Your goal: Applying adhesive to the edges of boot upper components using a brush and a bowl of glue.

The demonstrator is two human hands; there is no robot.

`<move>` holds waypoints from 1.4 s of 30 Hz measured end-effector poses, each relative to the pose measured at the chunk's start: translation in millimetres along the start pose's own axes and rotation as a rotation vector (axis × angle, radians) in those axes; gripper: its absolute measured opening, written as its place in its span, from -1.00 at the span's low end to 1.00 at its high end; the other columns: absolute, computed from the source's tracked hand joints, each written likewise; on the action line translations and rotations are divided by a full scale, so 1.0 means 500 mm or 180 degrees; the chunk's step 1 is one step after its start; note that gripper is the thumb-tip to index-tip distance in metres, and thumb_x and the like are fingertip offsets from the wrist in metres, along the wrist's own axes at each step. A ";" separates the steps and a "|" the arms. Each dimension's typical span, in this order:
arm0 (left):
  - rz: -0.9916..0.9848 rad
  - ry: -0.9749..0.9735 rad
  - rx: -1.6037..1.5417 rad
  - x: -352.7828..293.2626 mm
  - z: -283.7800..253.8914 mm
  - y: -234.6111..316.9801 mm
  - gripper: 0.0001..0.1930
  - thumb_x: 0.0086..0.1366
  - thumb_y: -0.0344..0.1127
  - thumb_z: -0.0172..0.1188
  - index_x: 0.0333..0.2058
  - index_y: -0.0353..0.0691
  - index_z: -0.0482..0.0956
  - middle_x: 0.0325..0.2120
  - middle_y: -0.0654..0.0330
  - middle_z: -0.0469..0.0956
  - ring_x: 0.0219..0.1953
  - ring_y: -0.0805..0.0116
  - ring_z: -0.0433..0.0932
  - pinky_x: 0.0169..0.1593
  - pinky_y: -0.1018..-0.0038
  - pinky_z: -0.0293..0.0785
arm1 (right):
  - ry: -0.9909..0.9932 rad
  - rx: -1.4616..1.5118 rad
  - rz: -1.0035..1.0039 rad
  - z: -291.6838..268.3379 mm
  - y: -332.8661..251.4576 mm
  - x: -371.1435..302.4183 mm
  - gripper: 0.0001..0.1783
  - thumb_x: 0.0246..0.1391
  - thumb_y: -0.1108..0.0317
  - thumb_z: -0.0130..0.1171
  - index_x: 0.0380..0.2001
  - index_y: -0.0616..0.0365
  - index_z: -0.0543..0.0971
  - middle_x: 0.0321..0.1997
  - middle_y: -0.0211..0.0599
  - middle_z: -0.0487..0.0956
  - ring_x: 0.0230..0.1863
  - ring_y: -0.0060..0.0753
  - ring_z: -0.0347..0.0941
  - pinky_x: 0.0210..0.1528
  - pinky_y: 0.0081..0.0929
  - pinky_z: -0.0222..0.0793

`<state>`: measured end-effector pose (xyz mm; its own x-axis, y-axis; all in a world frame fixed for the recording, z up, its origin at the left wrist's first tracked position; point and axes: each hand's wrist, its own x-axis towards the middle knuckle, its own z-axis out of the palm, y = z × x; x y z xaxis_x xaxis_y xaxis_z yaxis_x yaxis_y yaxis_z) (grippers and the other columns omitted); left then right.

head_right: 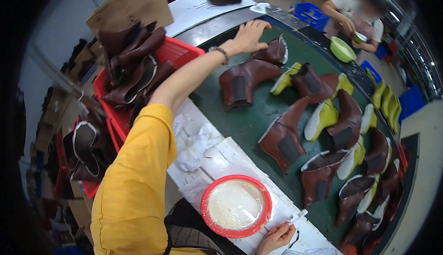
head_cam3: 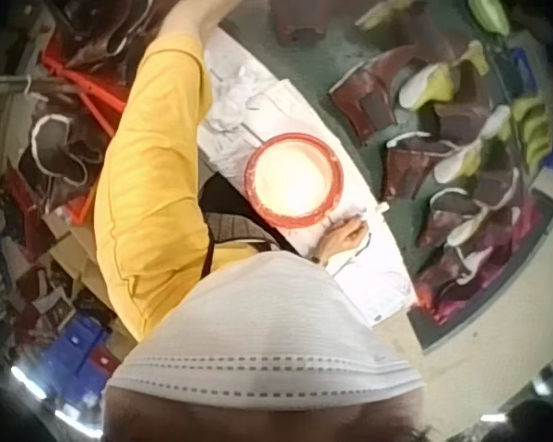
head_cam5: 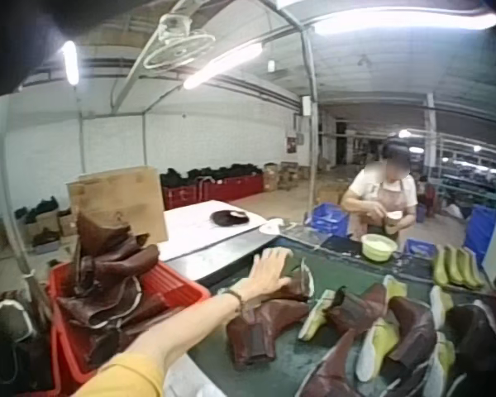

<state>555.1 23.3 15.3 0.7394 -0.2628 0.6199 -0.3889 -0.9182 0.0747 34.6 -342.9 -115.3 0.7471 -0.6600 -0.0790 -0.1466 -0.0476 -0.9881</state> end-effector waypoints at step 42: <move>0.2603 -0.0963 -0.0111 -0.462 -0.662 0.204 -0.78 0.09 -0.51 0.18 -0.24 -0.16 0.51 0.04 0.12 0.53 0.17 0.06 0.49 0.35 0.11 0.34 | -0.0859 0.0249 -0.0523 -0.054 -0.040 0.014 -0.71 0.42 0.24 0.11 -0.05 0.25 0.64 -0.39 -0.50 0.51 -0.56 -0.77 0.32 -0.57 -0.67 0.18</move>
<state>162.7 88.4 138.3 0.3331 -0.9075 0.2559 -0.8745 -0.3988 -0.2761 25.3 -366.8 -92.4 0.9031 -0.4252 0.0604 0.0326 -0.0724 -0.9968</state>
